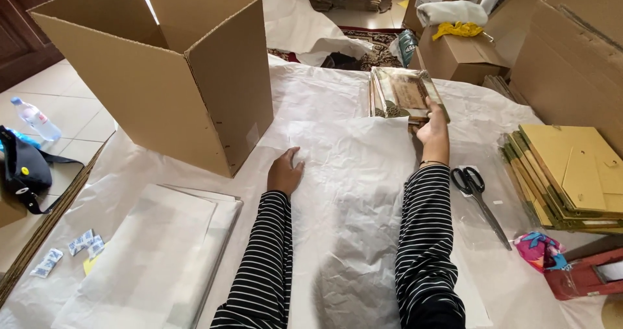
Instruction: A person carefully wraps a small picture frame in white tissue paper at a packaging station.
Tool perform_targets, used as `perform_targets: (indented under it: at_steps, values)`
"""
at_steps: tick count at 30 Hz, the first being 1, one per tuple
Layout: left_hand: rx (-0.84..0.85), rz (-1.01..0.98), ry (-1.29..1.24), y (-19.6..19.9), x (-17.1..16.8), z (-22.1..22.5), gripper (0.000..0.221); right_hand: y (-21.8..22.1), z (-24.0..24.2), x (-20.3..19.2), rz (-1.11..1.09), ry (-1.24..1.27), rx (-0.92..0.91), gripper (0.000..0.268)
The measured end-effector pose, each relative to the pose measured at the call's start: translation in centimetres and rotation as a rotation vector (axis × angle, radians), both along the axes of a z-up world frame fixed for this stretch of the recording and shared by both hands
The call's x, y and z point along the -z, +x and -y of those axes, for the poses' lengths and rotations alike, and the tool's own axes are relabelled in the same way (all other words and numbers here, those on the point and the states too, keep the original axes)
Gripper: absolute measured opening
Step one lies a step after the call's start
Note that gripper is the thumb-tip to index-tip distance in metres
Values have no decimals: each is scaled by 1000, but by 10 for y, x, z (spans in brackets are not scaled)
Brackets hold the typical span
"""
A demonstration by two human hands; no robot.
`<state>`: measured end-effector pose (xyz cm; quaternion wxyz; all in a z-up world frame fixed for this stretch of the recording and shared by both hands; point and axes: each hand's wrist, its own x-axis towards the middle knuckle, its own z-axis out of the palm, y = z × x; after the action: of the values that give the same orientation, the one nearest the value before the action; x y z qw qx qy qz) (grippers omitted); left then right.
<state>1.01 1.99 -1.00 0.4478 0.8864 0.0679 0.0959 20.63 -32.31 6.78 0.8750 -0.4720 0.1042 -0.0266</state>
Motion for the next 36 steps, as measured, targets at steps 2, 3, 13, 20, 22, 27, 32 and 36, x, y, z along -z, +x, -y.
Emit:
perform_targets:
  at_steps: [2, 3, 13, 20, 22, 27, 32, 36]
  values:
    - [-5, -3, -2, 1, 3, 0, 49, -12, 1, -3, -11, 34, 22, 114]
    - [-8, -3, -3, 1, 5, 0, 49, -17, 1, -5, -18, 69, 45, 119]
    - [4, 38, 13, 5, 12, -2, 48, 25, 35, 16, 156, 490, 67, 139]
    - [5, 34, 0, 1, 5, 0, 48, 27, 34, 35, 142, 572, 76, 123]
    - [-1, 37, 0, 2, 5, 0, 48, 25, 27, 33, 128, 580, 82, 117]
    - [1, 33, -14, 2, 3, 0, 48, 44, 18, 36, 118, 485, 87, 128]
    - [2, 34, 3, 6, 9, -3, 48, 78, 47, 128, 53, 448, 313, 97]
    - [13, 39, 38, 8, 14, -3, 49, 106, 23, 104, -28, 16, 644, 65]
